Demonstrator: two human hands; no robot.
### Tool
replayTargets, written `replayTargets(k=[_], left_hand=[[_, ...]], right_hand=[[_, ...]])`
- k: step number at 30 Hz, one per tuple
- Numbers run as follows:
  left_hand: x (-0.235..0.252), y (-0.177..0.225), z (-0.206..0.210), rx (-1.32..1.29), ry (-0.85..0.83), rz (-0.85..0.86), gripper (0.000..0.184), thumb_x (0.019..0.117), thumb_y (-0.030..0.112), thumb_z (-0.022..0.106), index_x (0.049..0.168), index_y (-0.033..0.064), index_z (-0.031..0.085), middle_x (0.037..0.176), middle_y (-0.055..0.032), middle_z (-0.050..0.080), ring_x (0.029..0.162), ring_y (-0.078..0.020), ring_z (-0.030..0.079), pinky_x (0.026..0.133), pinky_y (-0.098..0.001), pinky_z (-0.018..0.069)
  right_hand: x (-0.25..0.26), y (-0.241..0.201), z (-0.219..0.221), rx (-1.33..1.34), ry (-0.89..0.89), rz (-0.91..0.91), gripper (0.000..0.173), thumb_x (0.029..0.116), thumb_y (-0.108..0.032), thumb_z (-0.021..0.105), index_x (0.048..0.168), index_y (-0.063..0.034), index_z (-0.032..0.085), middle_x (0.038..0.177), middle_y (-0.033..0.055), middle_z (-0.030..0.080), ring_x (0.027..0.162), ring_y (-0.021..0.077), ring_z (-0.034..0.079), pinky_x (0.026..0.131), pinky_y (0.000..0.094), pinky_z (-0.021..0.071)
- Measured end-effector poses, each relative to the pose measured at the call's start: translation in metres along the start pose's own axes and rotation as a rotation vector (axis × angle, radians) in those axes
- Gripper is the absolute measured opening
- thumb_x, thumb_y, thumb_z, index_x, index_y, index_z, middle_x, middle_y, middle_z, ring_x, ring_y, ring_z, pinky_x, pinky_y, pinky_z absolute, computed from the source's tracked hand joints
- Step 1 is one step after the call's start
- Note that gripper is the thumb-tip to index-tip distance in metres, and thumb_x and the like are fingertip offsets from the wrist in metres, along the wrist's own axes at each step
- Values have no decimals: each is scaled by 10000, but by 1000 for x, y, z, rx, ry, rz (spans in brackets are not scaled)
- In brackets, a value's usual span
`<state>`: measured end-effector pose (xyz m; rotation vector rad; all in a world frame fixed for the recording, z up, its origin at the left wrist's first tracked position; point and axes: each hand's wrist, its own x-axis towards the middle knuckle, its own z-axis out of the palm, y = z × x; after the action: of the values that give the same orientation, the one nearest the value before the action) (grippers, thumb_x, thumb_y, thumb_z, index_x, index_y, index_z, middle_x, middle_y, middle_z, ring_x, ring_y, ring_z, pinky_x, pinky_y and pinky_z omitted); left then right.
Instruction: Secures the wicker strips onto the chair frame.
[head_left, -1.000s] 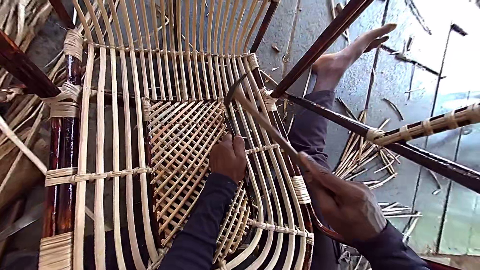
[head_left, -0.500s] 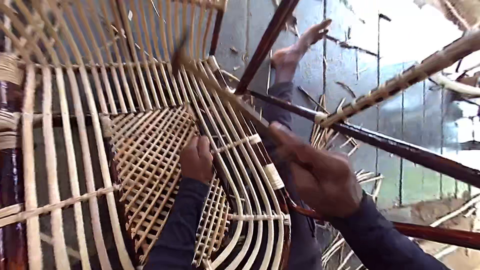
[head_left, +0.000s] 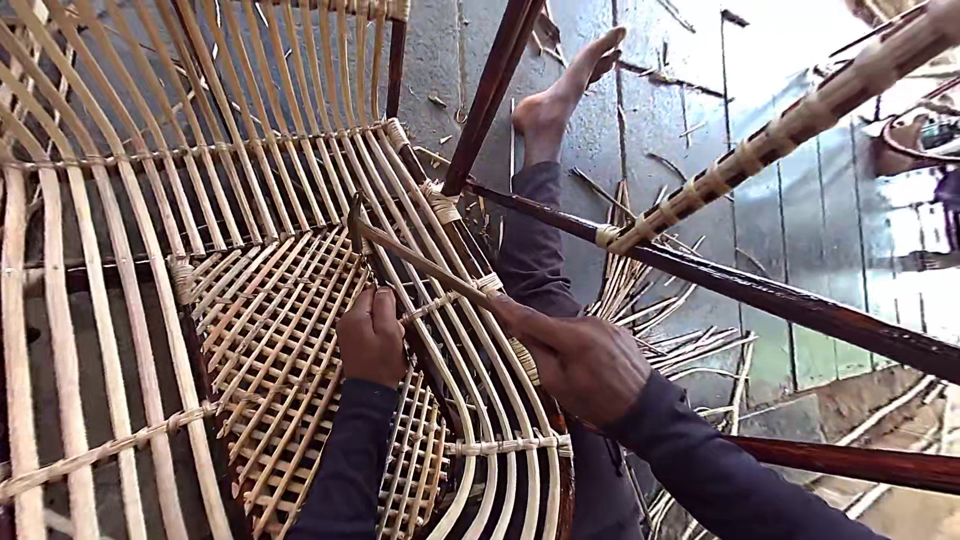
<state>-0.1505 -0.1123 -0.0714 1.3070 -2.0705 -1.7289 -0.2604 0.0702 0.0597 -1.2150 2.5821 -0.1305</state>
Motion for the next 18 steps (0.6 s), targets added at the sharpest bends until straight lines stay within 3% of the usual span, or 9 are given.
replayTargets(k=[4, 7, 9, 13, 14, 16, 18], left_hand=[[1, -1, 1, -14, 2, -25, 419, 1096, 327, 405, 1066, 47, 715, 666, -39, 643, 554, -159, 625, 568, -415, 559], [0, 0, 0, -10, 3, -30, 428, 1099, 343, 403, 1081, 51, 715, 670, -53, 642, 554, -180, 619, 567, -440, 552], [-1, 2, -1, 3, -5, -24, 439, 1110, 361, 389, 1054, 60, 704, 653, -58, 630, 533, -188, 609, 530, -444, 540], [1, 0, 1, 21, -5, -31, 448, 1085, 345, 392, 943, 46, 694, 663, -64, 645, 577, -204, 644, 590, -473, 562], [4, 0, 2, 17, 7, -24, 442, 1085, 342, 395, 932, 53, 692, 656, -55, 639, 570, -195, 637, 581, -461, 554], [3, 2, -1, 5, 6, -38, 429, 1090, 334, 403, 947, 56, 698, 656, -47, 634, 563, -186, 627, 574, -446, 548], [2, 4, -1, -6, -1, -35, 437, 1089, 338, 401, 965, 53, 708, 659, -49, 637, 568, -190, 627, 584, -457, 551]], right_hand=[[0, -9, -12, 148, 191, -45, 488, 1043, -177, 483, 1526, -242, 523, 787, 30, 705, 578, 178, 624, 480, 443, 518], [-4, 1, -2, 47, -11, 38, 514, 1014, -232, 481, 1512, -351, 527, 622, 1, 639, 498, 214, 608, 441, 495, 492], [-4, 6, -7, 1, -71, 71, 492, 1013, -262, 478, 1479, -401, 553, 610, -7, 632, 503, 221, 610, 445, 508, 483], [-8, -10, -12, 142, 196, -28, 485, 1042, -183, 501, 1521, -259, 529, 804, 42, 712, 581, 191, 627, 476, 457, 513], [-6, -10, -9, 125, 185, -29, 497, 1044, -188, 494, 1535, -262, 508, 766, 41, 694, 559, 199, 613, 460, 462, 500], [-3, -3, -3, 19, -9, 4, 518, 1006, -239, 473, 1507, -355, 531, 623, 14, 640, 494, 234, 609, 431, 509, 480], [3, 0, -10, -13, -73, 13, 497, 1002, -264, 460, 1471, -394, 563, 604, -3, 624, 494, 232, 606, 432, 508, 472]])
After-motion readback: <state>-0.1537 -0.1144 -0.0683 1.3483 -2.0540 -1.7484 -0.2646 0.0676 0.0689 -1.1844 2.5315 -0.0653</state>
